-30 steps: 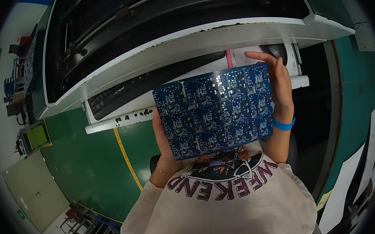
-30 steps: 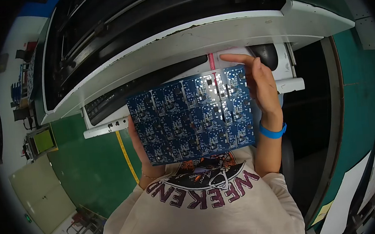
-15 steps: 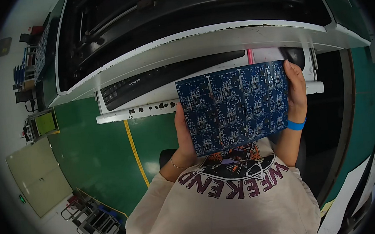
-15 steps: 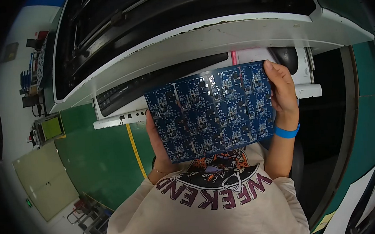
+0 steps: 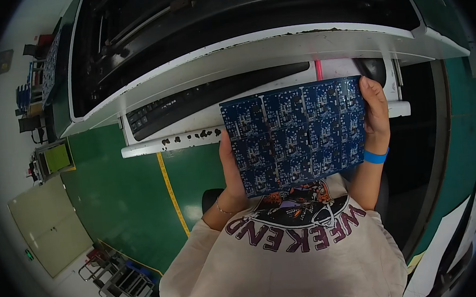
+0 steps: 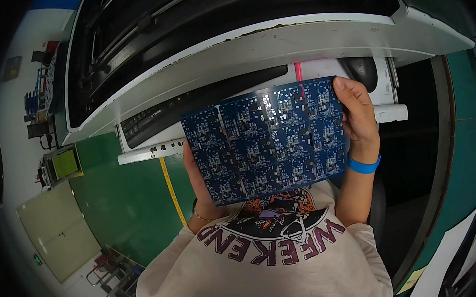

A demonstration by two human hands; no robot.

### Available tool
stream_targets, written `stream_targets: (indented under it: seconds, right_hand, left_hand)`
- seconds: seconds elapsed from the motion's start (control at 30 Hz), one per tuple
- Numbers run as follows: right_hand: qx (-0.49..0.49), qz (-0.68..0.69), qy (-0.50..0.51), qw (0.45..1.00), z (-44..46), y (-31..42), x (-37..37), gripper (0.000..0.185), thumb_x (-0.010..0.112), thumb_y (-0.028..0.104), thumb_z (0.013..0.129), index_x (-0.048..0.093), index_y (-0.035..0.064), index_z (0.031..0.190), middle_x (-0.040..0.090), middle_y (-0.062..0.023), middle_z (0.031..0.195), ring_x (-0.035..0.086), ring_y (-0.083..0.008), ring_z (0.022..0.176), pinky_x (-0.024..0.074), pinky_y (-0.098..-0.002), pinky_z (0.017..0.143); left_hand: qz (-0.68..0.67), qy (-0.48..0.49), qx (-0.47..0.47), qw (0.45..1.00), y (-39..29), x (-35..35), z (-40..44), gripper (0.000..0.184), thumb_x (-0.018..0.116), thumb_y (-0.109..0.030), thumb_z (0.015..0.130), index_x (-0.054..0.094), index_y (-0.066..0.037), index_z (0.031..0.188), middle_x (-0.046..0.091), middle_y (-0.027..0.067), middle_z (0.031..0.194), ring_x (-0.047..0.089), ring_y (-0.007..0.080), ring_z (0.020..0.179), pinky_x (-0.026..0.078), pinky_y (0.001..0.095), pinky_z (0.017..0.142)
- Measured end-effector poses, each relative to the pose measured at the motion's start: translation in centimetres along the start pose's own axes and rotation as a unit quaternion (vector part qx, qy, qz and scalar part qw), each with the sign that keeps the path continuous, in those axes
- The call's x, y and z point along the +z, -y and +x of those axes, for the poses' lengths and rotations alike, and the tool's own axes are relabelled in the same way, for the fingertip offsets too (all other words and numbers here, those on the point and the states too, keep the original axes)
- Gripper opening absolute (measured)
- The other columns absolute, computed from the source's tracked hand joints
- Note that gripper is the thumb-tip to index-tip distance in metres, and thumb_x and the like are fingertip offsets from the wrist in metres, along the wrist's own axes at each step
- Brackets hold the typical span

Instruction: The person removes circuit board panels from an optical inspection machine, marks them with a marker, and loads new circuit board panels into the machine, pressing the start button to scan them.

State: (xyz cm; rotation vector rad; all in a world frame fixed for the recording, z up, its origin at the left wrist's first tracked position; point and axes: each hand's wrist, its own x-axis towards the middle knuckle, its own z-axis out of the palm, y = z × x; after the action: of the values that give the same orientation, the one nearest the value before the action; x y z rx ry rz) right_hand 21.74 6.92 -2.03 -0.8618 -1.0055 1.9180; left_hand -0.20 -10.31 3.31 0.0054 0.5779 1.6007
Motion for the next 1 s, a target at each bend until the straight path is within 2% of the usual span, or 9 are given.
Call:
stream_targets:
  seconds: [0.27, 0.47, 0.63, 0.77, 0.83, 0.87, 0.9, 1.0]
  right_hand:
    - [-0.005, 0.007, -0.01, 1.0, 0.0, -0.3, -0.2, 0.03, 0.053, 0.025, 0.101, 0.066, 0.0061, 0.082, 0.062, 0.0062, 0.065, 0.039, 0.0043, 0.044, 0.0264, -0.013, 0.039]
    - [-0.003, -0.004, 0.014, 1.0, 0.1, 0.0, 0.0, 0.032, 0.053, 0.026, 0.102, 0.063, 0.0074, 0.078, 0.057, 0.0083, 0.062, 0.037, 0.0048, 0.044, 0.0242, -0.0139, 0.038]
    - [-0.001, 0.003, 0.012, 1.0, 0.0, -0.2, -0.1, 0.033, 0.052, 0.027, 0.102, 0.064, 0.0069, 0.078, 0.058, 0.0077, 0.062, 0.036, 0.0047, 0.044, 0.024, -0.0138, 0.038]
    - [0.002, -0.014, 0.009, 1.0, 0.0, 0.5, 0.7, 0.034, 0.051, 0.028, 0.102, 0.066, 0.004, 0.084, 0.063, 0.0046, 0.067, 0.038, 0.0045, 0.044, 0.0255, -0.0136, 0.039]
    - [0.002, -0.008, 0.015, 1.0, 0.2, 0.3, 0.4, 0.035, 0.051, 0.029, 0.102, 0.067, 0.002, 0.087, 0.066, 0.0023, 0.07, 0.042, 0.0042, 0.045, 0.0287, -0.0128, 0.041]
    - [-0.002, -0.007, 0.016, 1.0, 0.1, 0.4, 0.4, 0.035, 0.051, 0.029, 0.102, 0.066, 0.0017, 0.087, 0.067, 0.0017, 0.07, 0.044, 0.0039, 0.046, 0.0302, -0.0125, 0.041]
    - [-0.002, 0.007, 0.027, 1.0, 0.1, 0.6, 0.3, 0.034, 0.051, 0.028, 0.102, 0.066, 0.0003, 0.089, 0.07, -0.0033, 0.077, 0.057, -0.0009, 0.055, 0.0429, -0.0145, 0.048]
    - [-0.034, 0.079, 0.034, 0.996, -0.3, 0.3, 0.1, 0.033, 0.051, 0.027, 0.102, 0.064, -0.0015, 0.094, 0.071, -0.0114, 0.091, 0.07, -0.0148, 0.077, 0.0572, -0.0262, 0.07]
  left_hand:
    - [0.01, -0.016, 0.01, 1.0, 0.2, -0.1, 0.0, 0.056, 0.035, -0.055, 0.1, 0.053, -0.012, 0.132, 0.061, 0.0078, 0.125, 0.063, 0.021, 0.107, 0.055, 0.0372, 0.089]
    - [0.065, -0.04, 0.019, 0.997, 0.0, -0.5, 0.0, 0.055, 0.036, -0.054, 0.1, 0.051, -0.013, 0.134, 0.061, 0.0083, 0.126, 0.064, 0.0213, 0.107, 0.055, 0.0373, 0.089]
    - [-0.018, 0.027, 0.02, 0.999, 0.2, 0.2, 0.3, 0.054, 0.034, -0.052, 0.102, 0.053, -0.012, 0.132, 0.062, 0.0086, 0.125, 0.063, 0.021, 0.107, 0.055, 0.0368, 0.09]
    - [-0.019, 0.061, 0.004, 0.998, -0.2, 0.4, 0.6, 0.054, 0.032, -0.051, 0.102, 0.054, -0.011, 0.132, 0.062, 0.0083, 0.125, 0.063, 0.0205, 0.107, 0.055, 0.0365, 0.091]
    - [0.027, 0.042, -0.008, 0.999, -0.6, 0.4, 0.6, 0.054, 0.032, -0.051, 0.102, 0.054, -0.011, 0.131, 0.062, 0.008, 0.125, 0.063, 0.02, 0.107, 0.054, 0.0362, 0.092]
    - [0.153, -0.06, -0.005, 0.986, -0.4, 1.0, 0.5, 0.065, 0.032, -0.061, 0.099, 0.055, -0.008, 0.129, 0.064, 0.008, 0.118, 0.064, 0.0173, 0.102, 0.055, 0.0333, 0.087]
    - [0.152, -0.054, 0.002, 0.987, -0.5, 1.1, 0.5, 0.065, 0.032, -0.061, 0.099, 0.055, -0.008, 0.129, 0.064, 0.008, 0.118, 0.064, 0.0173, 0.102, 0.055, 0.0333, 0.087]
    - [0.183, -0.051, -0.024, 0.982, -0.9, 1.3, 0.8, 0.067, 0.031, -0.062, 0.099, 0.054, -0.007, 0.129, 0.064, 0.0084, 0.118, 0.064, 0.016, 0.103, 0.056, 0.0321, 0.086]
